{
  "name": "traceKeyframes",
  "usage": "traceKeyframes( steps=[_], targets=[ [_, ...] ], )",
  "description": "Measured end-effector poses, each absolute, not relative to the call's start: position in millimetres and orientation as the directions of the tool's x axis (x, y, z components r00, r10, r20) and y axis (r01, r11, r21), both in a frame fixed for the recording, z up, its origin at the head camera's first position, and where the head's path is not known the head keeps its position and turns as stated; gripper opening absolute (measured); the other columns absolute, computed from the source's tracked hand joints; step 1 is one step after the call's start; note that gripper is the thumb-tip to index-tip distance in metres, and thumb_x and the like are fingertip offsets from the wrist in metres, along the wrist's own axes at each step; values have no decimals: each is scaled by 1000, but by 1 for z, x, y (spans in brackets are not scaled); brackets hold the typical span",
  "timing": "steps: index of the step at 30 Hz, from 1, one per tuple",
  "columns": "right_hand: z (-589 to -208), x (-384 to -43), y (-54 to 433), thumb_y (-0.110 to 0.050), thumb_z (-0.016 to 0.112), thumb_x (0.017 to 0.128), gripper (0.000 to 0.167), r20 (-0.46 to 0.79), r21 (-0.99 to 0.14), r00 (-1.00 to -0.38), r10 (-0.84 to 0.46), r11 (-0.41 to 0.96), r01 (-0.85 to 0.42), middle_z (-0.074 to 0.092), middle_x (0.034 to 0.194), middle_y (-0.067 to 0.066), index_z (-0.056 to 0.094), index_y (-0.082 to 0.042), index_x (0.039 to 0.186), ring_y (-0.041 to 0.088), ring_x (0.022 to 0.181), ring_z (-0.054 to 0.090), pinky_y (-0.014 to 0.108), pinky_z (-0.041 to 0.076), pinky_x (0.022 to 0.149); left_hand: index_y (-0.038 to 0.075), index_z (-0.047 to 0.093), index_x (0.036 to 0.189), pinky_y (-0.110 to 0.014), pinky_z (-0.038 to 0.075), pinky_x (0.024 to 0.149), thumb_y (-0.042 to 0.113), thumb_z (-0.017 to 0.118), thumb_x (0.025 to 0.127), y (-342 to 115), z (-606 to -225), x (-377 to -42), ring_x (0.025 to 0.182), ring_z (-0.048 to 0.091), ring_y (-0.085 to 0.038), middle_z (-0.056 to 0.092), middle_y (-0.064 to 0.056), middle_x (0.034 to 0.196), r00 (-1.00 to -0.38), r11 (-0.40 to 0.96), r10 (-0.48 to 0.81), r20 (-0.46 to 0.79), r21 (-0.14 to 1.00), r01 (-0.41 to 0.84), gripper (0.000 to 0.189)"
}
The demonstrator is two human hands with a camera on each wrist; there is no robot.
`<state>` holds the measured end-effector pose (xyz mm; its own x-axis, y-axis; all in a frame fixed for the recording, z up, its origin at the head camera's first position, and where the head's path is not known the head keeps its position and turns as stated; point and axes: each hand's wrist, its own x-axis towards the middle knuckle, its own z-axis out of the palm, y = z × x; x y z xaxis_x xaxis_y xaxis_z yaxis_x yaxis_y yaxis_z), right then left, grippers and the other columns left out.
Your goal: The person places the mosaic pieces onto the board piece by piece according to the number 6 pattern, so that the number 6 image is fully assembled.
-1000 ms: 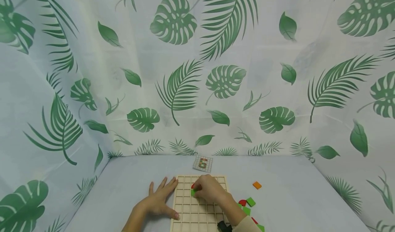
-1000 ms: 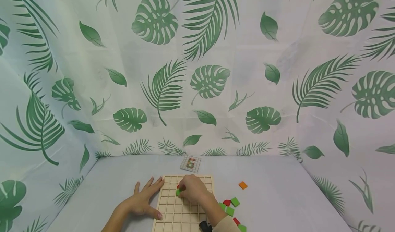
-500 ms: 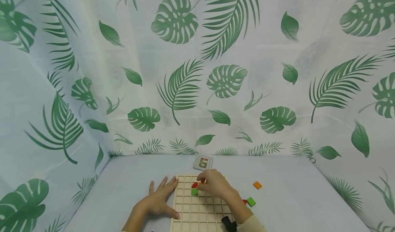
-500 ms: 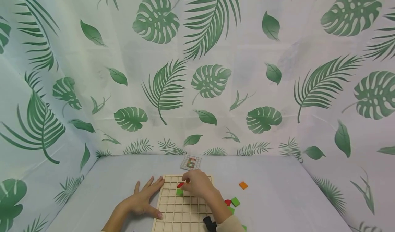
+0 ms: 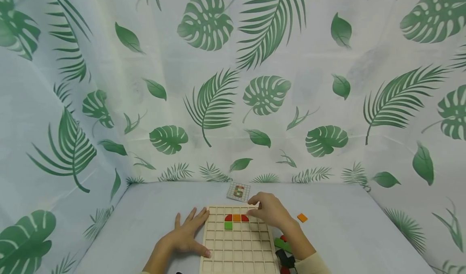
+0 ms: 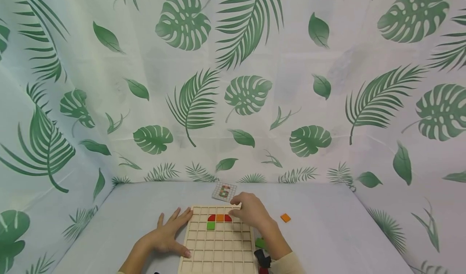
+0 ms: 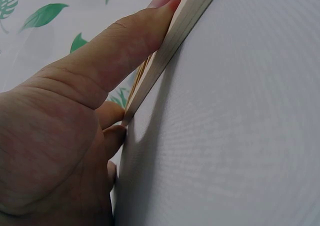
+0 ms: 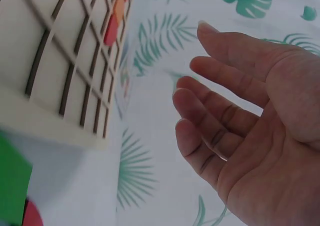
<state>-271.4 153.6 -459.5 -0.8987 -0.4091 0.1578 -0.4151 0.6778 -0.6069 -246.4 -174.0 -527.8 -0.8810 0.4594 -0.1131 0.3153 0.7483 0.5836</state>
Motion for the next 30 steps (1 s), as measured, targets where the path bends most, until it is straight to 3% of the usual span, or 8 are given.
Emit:
traceKeyframes(
  steps=[13, 22, 30],
  targets=[
    [-459, -279, 200, -22, 81, 92, 29, 196, -632, -897, -397, 648, -425, 75, 118, 15, 76, -9, 117, 15, 87, 63, 25, 53, 64, 12, 25, 166, -82, -20, 110, 62, 92, 64, -172, -527, -246, 161, -1, -46, 15, -11, 175, -875, 731, 472, -106, 602, 321, 133],
    [-454, -285, 232, -25, 81, 91, 32, 193, -635, -937, -291, 691, -346, 75, 118, 11, 76, -11, 118, 15, 92, 65, 31, 55, 71, 13, 25, 166, -82, -20, 111, 65, 91, 63, -174, -530, -246, 161, 0, -46, 16, -10, 175, -880, 742, 464, -106, 589, 320, 133],
    [-454, -286, 246, -22, 82, 90, 34, 184, -639, -942, -282, 693, -332, 74, 117, 11, 76, -10, 120, 17, 95, 67, 35, 56, 76, 15, 26, 166, -81, -21, 111, 70, 89, 62, -176, -531, -248, 162, 0, -44, 16, -8, 176, -883, 746, 459, -102, 583, 321, 134]
  ],
)
